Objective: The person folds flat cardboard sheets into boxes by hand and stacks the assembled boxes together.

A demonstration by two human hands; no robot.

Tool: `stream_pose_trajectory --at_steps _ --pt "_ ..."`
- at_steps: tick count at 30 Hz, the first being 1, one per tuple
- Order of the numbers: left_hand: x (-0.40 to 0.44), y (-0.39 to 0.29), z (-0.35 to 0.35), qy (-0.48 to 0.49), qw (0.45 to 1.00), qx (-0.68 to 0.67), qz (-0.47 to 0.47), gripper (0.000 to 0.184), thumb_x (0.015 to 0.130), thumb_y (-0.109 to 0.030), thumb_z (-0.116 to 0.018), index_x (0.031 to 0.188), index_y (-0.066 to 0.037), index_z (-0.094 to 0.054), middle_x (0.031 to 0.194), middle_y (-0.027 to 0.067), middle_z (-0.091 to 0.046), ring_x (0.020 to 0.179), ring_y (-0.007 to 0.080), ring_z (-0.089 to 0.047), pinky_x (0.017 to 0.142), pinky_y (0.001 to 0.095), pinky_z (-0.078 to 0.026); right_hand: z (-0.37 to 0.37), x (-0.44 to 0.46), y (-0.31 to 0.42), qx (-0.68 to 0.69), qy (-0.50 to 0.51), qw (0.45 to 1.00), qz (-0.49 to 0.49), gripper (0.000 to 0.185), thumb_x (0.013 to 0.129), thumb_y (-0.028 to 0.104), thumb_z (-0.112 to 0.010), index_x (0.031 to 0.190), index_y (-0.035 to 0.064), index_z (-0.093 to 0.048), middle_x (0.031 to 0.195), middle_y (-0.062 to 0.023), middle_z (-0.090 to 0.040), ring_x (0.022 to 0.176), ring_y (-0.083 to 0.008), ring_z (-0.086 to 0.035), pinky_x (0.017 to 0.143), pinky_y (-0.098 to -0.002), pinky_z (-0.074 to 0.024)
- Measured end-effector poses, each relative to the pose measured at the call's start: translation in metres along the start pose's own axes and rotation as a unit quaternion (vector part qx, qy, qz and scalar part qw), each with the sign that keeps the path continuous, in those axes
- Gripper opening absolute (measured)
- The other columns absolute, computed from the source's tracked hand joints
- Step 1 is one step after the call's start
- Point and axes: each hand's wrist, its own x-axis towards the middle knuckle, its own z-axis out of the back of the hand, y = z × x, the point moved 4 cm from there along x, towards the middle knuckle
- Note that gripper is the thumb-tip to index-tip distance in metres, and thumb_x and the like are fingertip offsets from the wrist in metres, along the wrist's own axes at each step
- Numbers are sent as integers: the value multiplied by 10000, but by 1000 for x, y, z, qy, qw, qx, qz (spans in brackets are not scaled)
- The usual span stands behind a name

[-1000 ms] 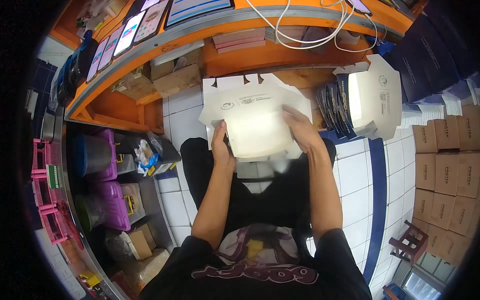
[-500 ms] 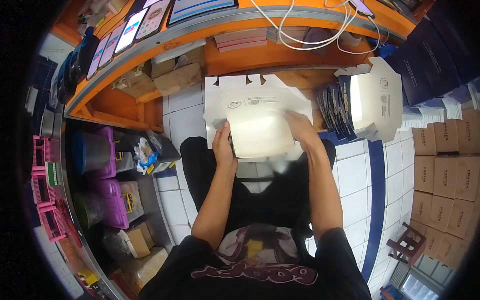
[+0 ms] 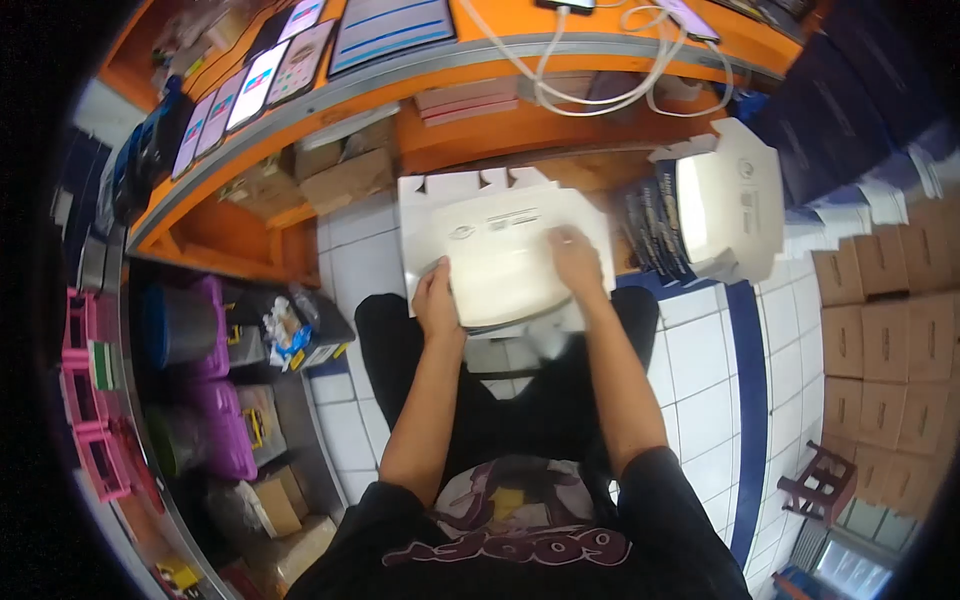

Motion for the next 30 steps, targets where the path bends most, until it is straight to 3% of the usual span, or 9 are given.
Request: stream_pose_trajectory --at_steps 2,4,7,14,17,21,23,27,30 --pt "-15 -13 -5 8 1000 -9 -5 335 960 -269 -741 1035 49 -665 988 102 -684 887 159 -633 783 283 -519 18 -11 2 -6 -38 999 -22 479 973 467 -574 1133 34 -702 1115 -243 -717 1087 -424 -665 974 -467 -494" --pt "-12 -6 -2 16 999 -42 4 353 984 -309 -712 1020 38 -658 983 97 -681 890 159 -639 786 280 -523 69 -33 27 -52 -242 966 74 405 957 416 -624 1028 24 -699 1021 -234 -716 1027 -413 -662 915 -509 -484" --pt "-21 -15 2 24 999 -41 21 378 1002 -346 -683 1002 30 -654 971 81 -676 883 151 -631 783 283 -518 129 -42 28 -291 -496 805 144 522 917 394 -676 1302 50 -600 1307 -218 -613 1271 -411 -535 1106 -674 -296" --pt "-29 -20 20 -21 995 72 -62 335 1029 -322 -641 1001 11 -666 929 42 -658 818 110 -574 734 258 -468 175 -14 -13 -273 -221 936 -18 354 963 219 -614 1295 108 -664 1215 -113 -710 1261 -324 -594 1171 -695 -183" --pt "-59 -60 12 -6 958 117 -263 272 1036 -244 -626 1052 24 -671 882 16 -627 789 80 -537 714 261 -458 164 -54 7 -265 -341 878 207 358 897 27 -619 1217 158 -710 1123 -56 -731 1193 -274 -628 1203 -669 -146" --pt "-105 -116 -25 110 920 194 -323 277 986 -212 -684 1146 14 -676 900 58 -635 765 124 -555 716 265 -461 136 -106 50 -316 -326 825 337 375 853 72 -668 1187 233 -722 1157 4 -703 1200 -247 -611 1197 -687 -139" --pt "-127 -143 -47 151 838 274 -448 304 966 -179 -685 1203 11 -673 907 101 -653 760 178 -599 696 287 -484 114 -131 71 -371 -256 769 453 378 825 142 -707 1170 297 -717 1201 53 -665 1209 -226 -594 1185 -716 -128" --pt "-97 -125 -43 127 851 341 -378 423 969 -129 -657 1369 -6 -594 896 127 -698 685 138 -602 619 288 -486 98 -152 97 -316 -160 772 528 325 849 132 -711 1110 326 -725 1188 43 -683 1185 -252 -600 1188 -716 -92" --pt "-84 -120 -30 74 870 372 -315 381 970 -121 -652 1332 -4 -632 862 134 -707 639 116 -583 622 278 -487 97 -147 105 -261 -179 760 568 386 910 285 -711 1290 257 -651 1280 -54 -627 1258 -260 -550 1220 -641 -142"
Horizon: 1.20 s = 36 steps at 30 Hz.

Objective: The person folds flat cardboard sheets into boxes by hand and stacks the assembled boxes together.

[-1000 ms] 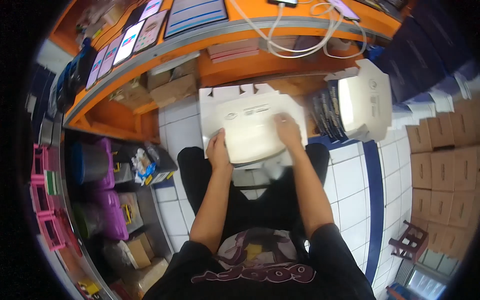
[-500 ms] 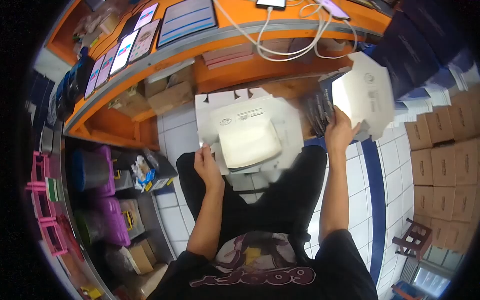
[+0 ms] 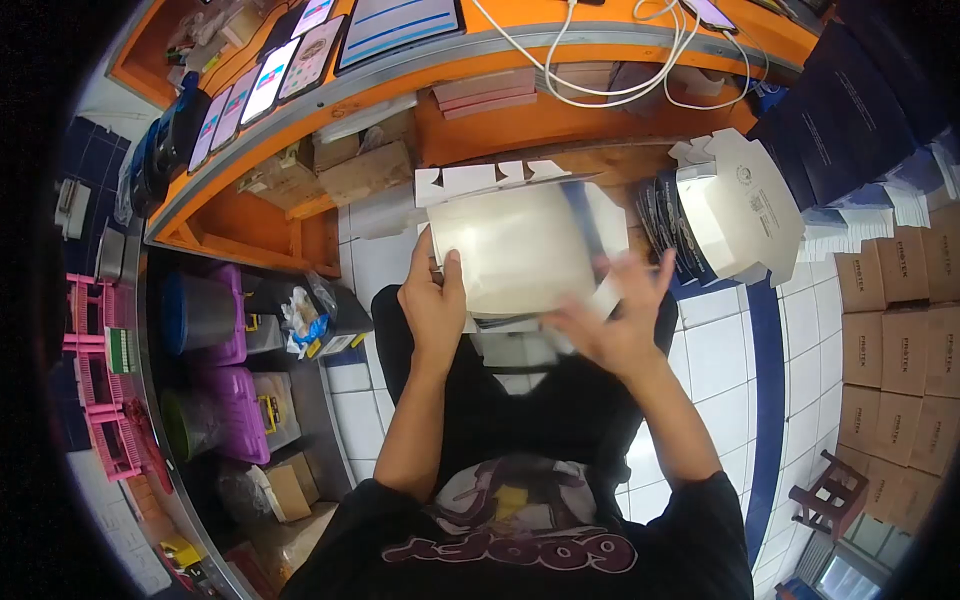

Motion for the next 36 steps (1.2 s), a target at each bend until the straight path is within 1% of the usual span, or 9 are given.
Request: stream_pose_trajectory --at_steps 2,6,11,13,19,25,30,34,36 --pt "-2 10 1 4 1000 5 15 381 961 -97 -647 1333 -15 -645 846 142 -706 627 114 -584 621 269 -486 -9 0 -28 260 -118 924 -256 568 982 422 -623 1454 141 -478 1401 -141 -512 1310 -278 -501 1203 -531 -245" --pt "-1 42 -13 36 999 0 21 450 932 -91 -634 1379 -44 -615 969 232 -700 719 256 -678 686 376 -538 -62 -5 -46 684 -42 519 -511 671 1068 485 -480 1536 17 -371 1515 -164 -440 1342 -274 -481 1075 -427 -434" --pt "-2 70 -19 69 990 50 115 454 941 -90 -645 1389 -26 -611 1083 184 -696 892 229 -686 804 344 -538 -94 -6 -40 628 73 550 -545 628 1056 461 -514 1478 -2 -477 1381 -141 -575 1237 -220 -545 1017 -368 -453" --pt "-7 86 -34 60 927 -292 227 453 1009 -169 -604 1419 21 -568 1241 144 -669 1068 212 -656 932 320 -505 -99 -10 -41 601 110 555 -564 605 1054 447 -521 1450 -11 -520 1350 -133 -601 1197 -207 -562 999 -348 -454" --pt "-21 81 -44 69 818 -517 242 597 1083 -331 -488 1529 55 -396 1550 160 -457 1417 219 -436 1155 309 -341 -106 -5 -55 508 239 594 -576 491 1067 376 -505 1353 -17 -583 1253 -140 -651 1111 -195 -615 941 -331 -488" --pt "-22 82 -46 55 829 -497 250 603 1072 -309 -527 1537 48 -387 1566 168 -438 1426 231 -427 1166 315 -330 -133 -16 -71 441 235 653 -569 470 1066 343 -500 1328 -34 -599 1180 -140 -691 1098 -206 -638 884 -366 -534" --pt "-18 87 -52 23 839 -479 256 582 1046 -296 -594 1498 40 -447 1474 161 -524 1342 221 -500 1113 307 -385 -122 -2 -71 465 277 596 -593 473 1068 325 -486 1348 -41 -595 1137 -147 -707 1007 -229 -691 763 -400 -593" --pt "-12 96 -54 -14 845 -451 287 474 1022 -298 -641 1332 55 -576 1248 122 -641 1135 179 -595 974 299 -473 -135 2 -82 455 298 607 -580 440 1056 281 -483 1297 -56 -631 1199 -170 -700 1059 -242 -662 922 -372 -539" --pt "-10 102 -56 -23 850 -439 292 447 1016 -303 -651 1283 50 -593 1193 119 -649 1085 175 -601 941 300 -481 -139 8 -85 417 352 642 -538 449 1054 310 -481 1236 -58 -664 1054 -154 -724 865 -253 -718 660 -423 -607"
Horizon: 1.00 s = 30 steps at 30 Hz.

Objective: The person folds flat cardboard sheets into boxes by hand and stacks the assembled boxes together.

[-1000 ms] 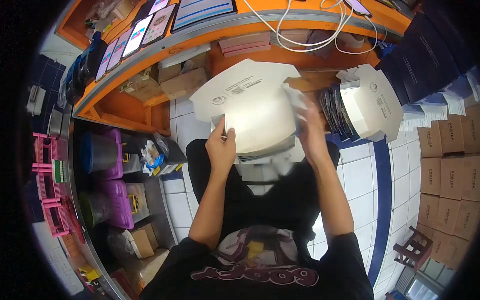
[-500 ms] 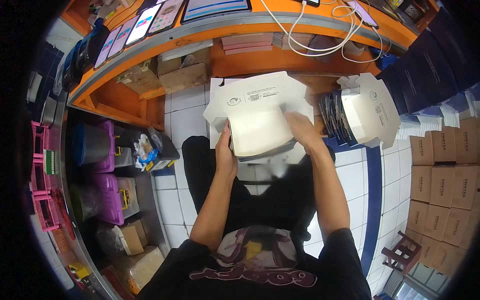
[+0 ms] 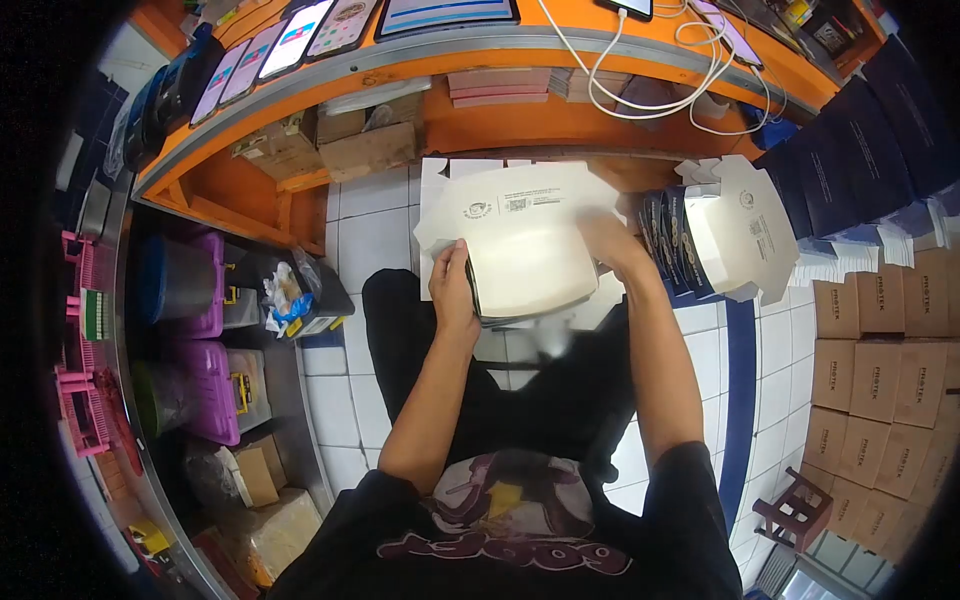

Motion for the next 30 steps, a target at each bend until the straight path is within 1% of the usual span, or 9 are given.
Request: stream_pose_trajectory --at_steps 7,13,15,18,20,22,23,25,30 --pt "-2 -3 -4 -88 995 47 -6 407 973 -334 -705 1134 32 -631 1069 130 -659 968 186 -618 859 312 -507 6 15 1 -173 -67 982 41 403 973 301 -532 1068 -46 -714 1088 -222 -723 970 -303 -704 867 -410 -545" --pt "5 4 -3 -107 992 57 -19 396 945 -335 -734 1049 32 -628 988 143 -670 875 201 -641 764 327 -532 5 20 -30 4 -128 991 43 476 980 391 -549 1182 -6 -718 1135 -224 -732 1012 -346 -699 924 -429 -519" --pt "6 4 -4 -103 993 45 -18 397 945 -339 -734 1039 33 -630 991 143 -671 874 201 -643 757 324 -533 7 6 -24 27 -165 985 31 440 938 364 -657 1076 -47 -730 954 -154 -760 888 -267 -708 785 -397 -547" --pt "15 14 11 -103 989 104 -27 411 951 -355 -724 1057 34 -640 992 129 -670 908 198 -618 817 329 -509 52 -54 -16 -296 -495 804 146 425 942 402 -663 1126 22 -713 1073 -183 -727 1017 -359 -690 901 -455 -520" --pt "6 5 9 -104 984 131 -53 416 958 -356 -709 1075 37 -642 994 116 -666 920 196 -606 846 325 -493 73 -78 -30 -450 -557 697 30 558 902 411 -693 1345 80 -619 1403 -144 -588 1392 -335 -462 1138 -609 -339" --pt "1 -2 11 -113 982 146 -49 405 961 -349 -702 1073 37 -645 998 112 -667 920 194 -607 848 322 -492 103 -78 -77 -550 -558 621 -5 458 902 393 -694 1262 110 -681 1263 -112 -684 1297 -314 -565 1164 -618 -298" --pt "-1 -2 8 -102 981 161 -44 395 965 -341 -694 1070 37 -647 1001 109 -668 919 191 -608 849 318 -492 115 -79 -85 -551 -557 621 -5 458 902 393 -694 1262 110 -681 1263 -112 -684 1297 -314 -565 1164 -618 -298" --pt "0 2 11 -99 981 159 -56 388 967 -336 -689 1064 37 -649 1006 111 -670 918 190 -609 846 319 -494 134 -72 -117 -424 -388 808 -130 312 918 354 -680 1135 139 -741 1056 -65 -754 1138 -291 -665 1173 -617 -278" --pt "-31 -39 5 -97 957 228 -148 318 977 -287 -677 1068 16 -659 930 82 -663 847 155 -601 777 316 -499 94 -128 -81 -483 -515 706 46 150 909 155 -673 1030 163 -762 904 -38 -757 1002 -256 -700 1183 -613 -263"
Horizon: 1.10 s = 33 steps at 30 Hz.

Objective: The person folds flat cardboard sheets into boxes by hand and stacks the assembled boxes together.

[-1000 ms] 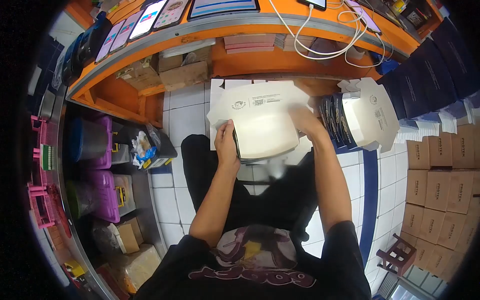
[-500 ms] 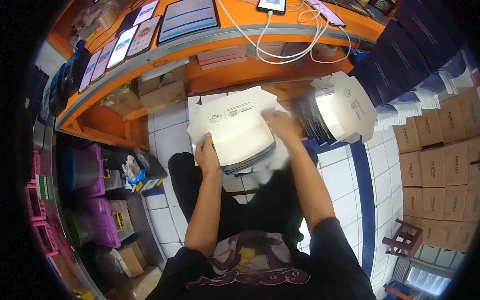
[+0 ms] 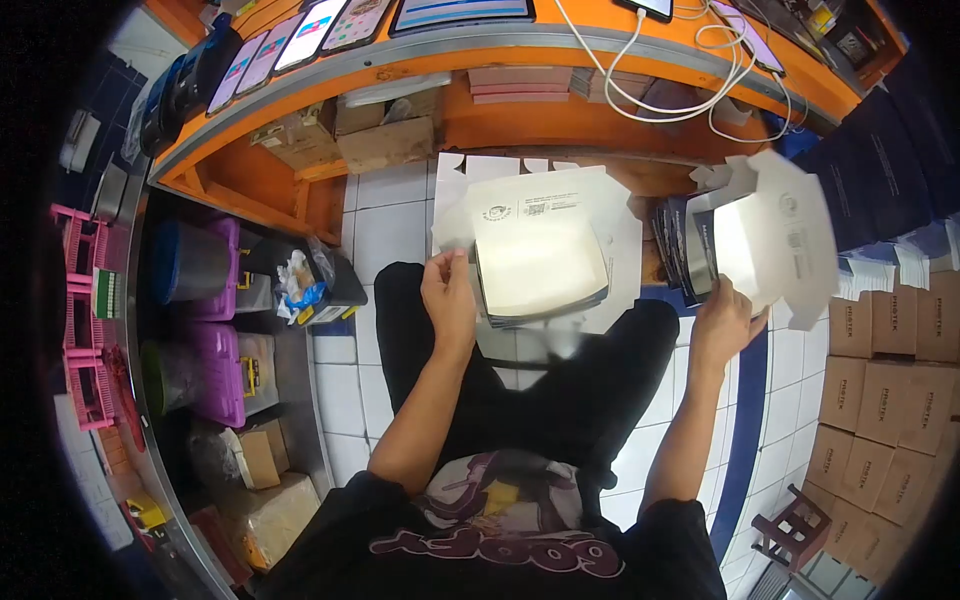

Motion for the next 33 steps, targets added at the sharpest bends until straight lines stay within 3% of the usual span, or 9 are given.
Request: stream_pose_trajectory --at_steps 6,14,16,18,19,22,26,31,33 --pt "-21 -54 2 139 964 -9 -229 329 952 -242 -709 1158 11 -665 866 59 -639 779 140 -559 689 308 -477 84 -27 58 104 -107 960 237 282 764 62 -714 1015 190 -739 997 29 -728 1185 -234 -604 1205 -702 -107" --pt "-10 -63 -6 111 945 189 -243 406 932 -140 -694 1296 31 -637 779 96 -685 600 130 -624 605 326 -513 113 -29 115 227 -52 869 436 214 797 173 -741 1008 206 -757 1317 -22 -625 1303 -270 -528 1156 -755 -189" --pt "-5 -53 -3 101 935 246 -235 381 905 -110 -689 1256 38 -671 736 101 -674 614 146 -633 613 325 -511 103 -26 120 226 -128 865 429 411 840 318 -780 1216 165 -713 1473 -113 -503 1407 -306 -447 1195 -674 -202" --pt "-3 -49 2 89 940 248 -215 379 899 -119 -676 1243 41 -675 766 136 -677 657 225 -651 657 368 -529 86 -6 118 522 -13 811 265 693 854 444 -762 1422 122 -532 1551 -157 -409 1449 -351 -382 1189 -580 -266" --pt "-2 -47 4 82 944 250 -199 379 894 -128 -662 1231 44 -678 796 172 -680 700 304 -669 702 411 -548 69 3 117 632 45 752 182 844 873 527 -743 1525 93 -429 1588 -186 -360 1462 -370 -361 1185 -521 -299" --pt "3 -37 6 88 957 232 -152 404 882 -139 -673 1239 50 -678 766 161 -662 678 279 -659 689 400 -544 23 12 135 780 338 520 -90 677 1024 455 -587 1519 21 -429 1503 -150 -478 1378 -273 -462 1132 -416 -378" --pt "6 -15 5 105 975 177 -84 435 913 -141 -676 1298 60 -645 856 113 -685 752 218 -664 738 371 -542 8 20 153 724 363 586 -29 583 1068 424 -514 1471 3 -498 1391 -120 -572 1302 -212 -513 1087 -334 -408" --pt "-6 -12 -10 193 925 -306 114 493 1060 -223 -556 1472 40 -493 1409 113 -573 1286 197 -538 1077 299 -413 16 25 163 693 428 568 -119 548 1063 426 -487 1395 -4 -563 1249 -100 -654 1105 -166 -625 930 -315 -505" --pt "-11 -14 -8 187 927 -301 126 515 1069 -244 -542 1493 37 -466 1469 135 -525 1347 206 -489 1116 301 -376 -7 29 160 673 438 586 -109 525 1057 391 -489 1369 -23 -575 1217 -100 -664 1086 -166 -629 922 -312 -506"
